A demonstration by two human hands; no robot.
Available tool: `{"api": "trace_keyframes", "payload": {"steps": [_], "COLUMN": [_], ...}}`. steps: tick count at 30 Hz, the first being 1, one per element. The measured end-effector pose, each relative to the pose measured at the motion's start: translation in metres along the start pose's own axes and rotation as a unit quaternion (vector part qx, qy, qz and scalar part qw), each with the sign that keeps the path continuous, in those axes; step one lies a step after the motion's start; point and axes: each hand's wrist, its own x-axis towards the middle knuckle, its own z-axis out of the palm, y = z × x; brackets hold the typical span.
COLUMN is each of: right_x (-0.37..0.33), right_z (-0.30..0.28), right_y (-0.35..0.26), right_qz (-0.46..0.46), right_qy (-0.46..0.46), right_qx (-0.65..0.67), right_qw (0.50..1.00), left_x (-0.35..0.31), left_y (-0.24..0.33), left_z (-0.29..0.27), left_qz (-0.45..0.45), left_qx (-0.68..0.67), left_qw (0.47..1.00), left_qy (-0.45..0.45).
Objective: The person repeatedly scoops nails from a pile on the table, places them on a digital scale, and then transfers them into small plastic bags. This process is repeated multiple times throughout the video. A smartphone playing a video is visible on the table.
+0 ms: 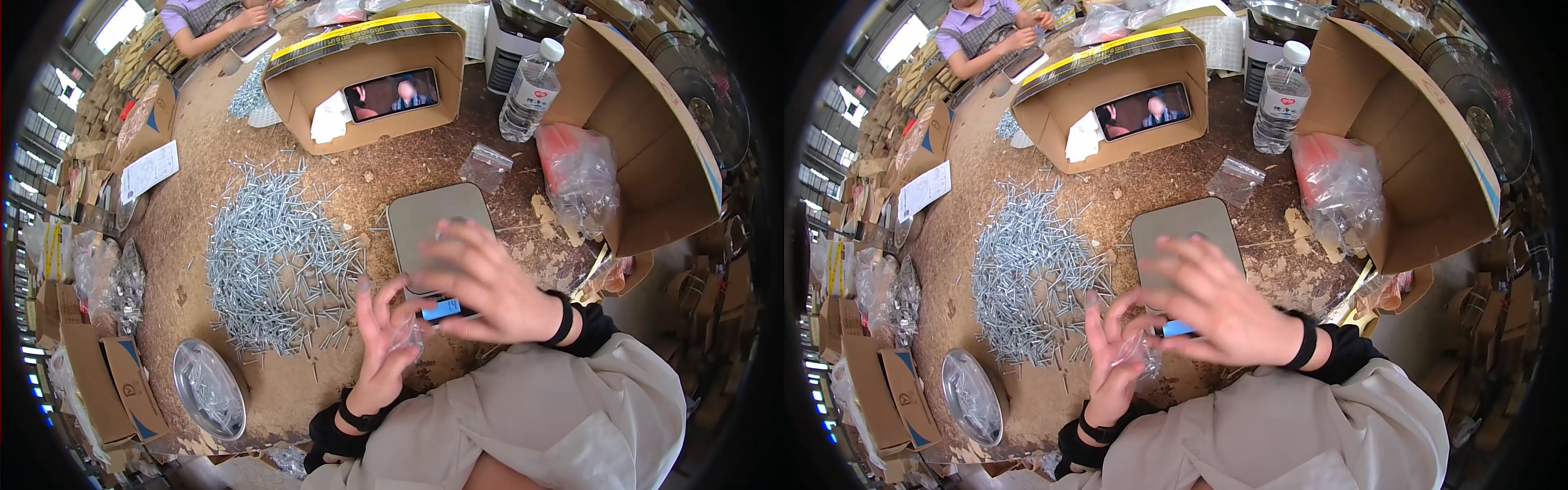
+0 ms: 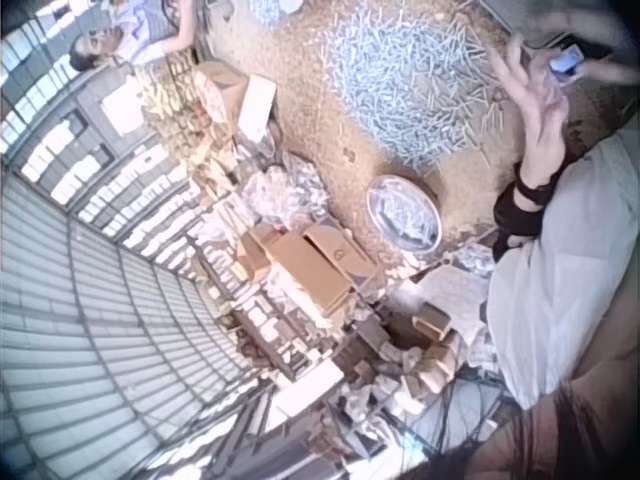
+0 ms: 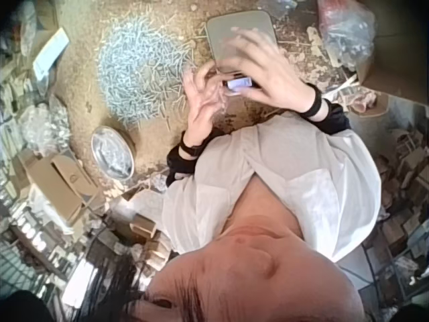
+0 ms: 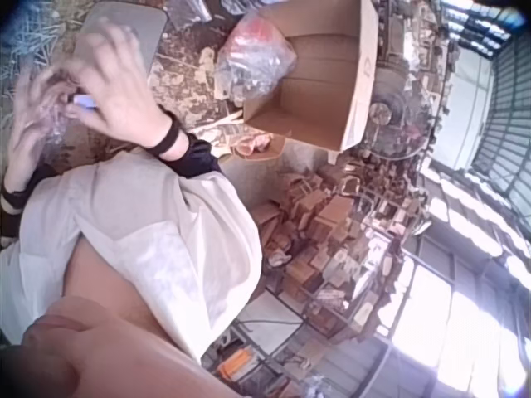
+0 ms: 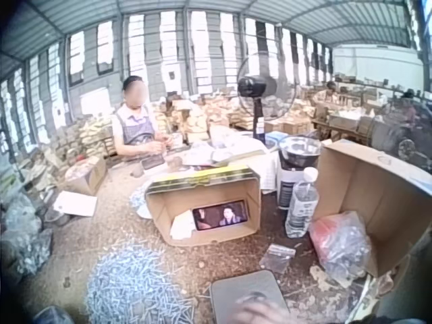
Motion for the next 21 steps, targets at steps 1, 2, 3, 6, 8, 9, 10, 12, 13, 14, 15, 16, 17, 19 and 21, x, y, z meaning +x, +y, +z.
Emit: {"api": "trace_keyframes", "payload": {"steps": [1,2,3,6,8,9,10,12,13,14,15,16,17,19,21], "right_x": [-0.001,-0.002,-0.002,-0.003,0.001,0.000,-0.002,-0.006,-0.007,-0.008,-0.008,-0.008,-0.008,-0.009,-0.008], "right_z": [0.005,0.011,0.017,0.019,0.020,0.018,0.015,0.012,0.011,0.010,0.009,0.008,0.008,0.010,0.012], "right_y": [-0.004,-0.006,-0.008,-0.006,-0.009,-0.009,-0.008,-0.006,-0.006,-0.005,-0.005,-0.004,-0.004,-0.005,-0.006], "right_qz": [-0.023,-0.046,-0.070,-0.134,-0.154,-0.148,-0.142,-0.126,-0.116,-0.106,-0.110,-0.115,-0.119,-0.113,-0.097], "right_qy": [-0.018,-0.036,-0.053,-0.012,0.021,0.027,0.034,0.054,0.068,0.082,0.080,0.078,0.076,0.066,0.049], "right_qx": [0.029,0.057,0.084,0.098,0.119,0.134,0.148,0.185,0.208,0.230,0.237,0.244,0.251,0.277,0.304], "right_qw": [0.999,0.997,0.993,0.986,0.981,0.980,0.978,0.973,0.969,0.964,0.962,0.960,0.958,0.952,0.947], "left_x": [-0.002,-0.006,-0.006,-0.007,-0.009,-0.010,-0.012,-0.012,-0.012,-0.012,-0.013,-0.014,-0.014,-0.016,-0.017], "left_y": [-0.001,-0.004,-0.004,0.007,0.010,0.014,0.019,0.019,0.020,0.022,0.023,0.022,0.021,0.018,0.014], "left_z": [0.001,0.004,0.004,-0.010,-0.008,-0.009,-0.012,-0.011,-0.010,-0.009,-0.009,-0.010,-0.011,-0.014,-0.016], "left_qz": [0.027,0.054,0.083,0.153,0.194,0.184,0.173,0.173,0.185,0.197,0.208,0.215,0.223,0.240,0.256], "left_qx": [0.034,0.068,0.103,0.258,0.277,0.290,0.302,0.264,0.272,0.280,0.288,0.291,0.293,0.284,0.260], "left_qw": [0.999,0.996,0.990,0.946,0.940,0.938,0.936,0.949,0.944,0.939,0.935,0.932,0.930,0.928,0.931], "left_qy": [-0.014,-0.029,-0.045,-0.121,-0.046,-0.044,-0.042,0.007,0.010,0.013,0.016,0.018,0.020,0.016,0.000]}}
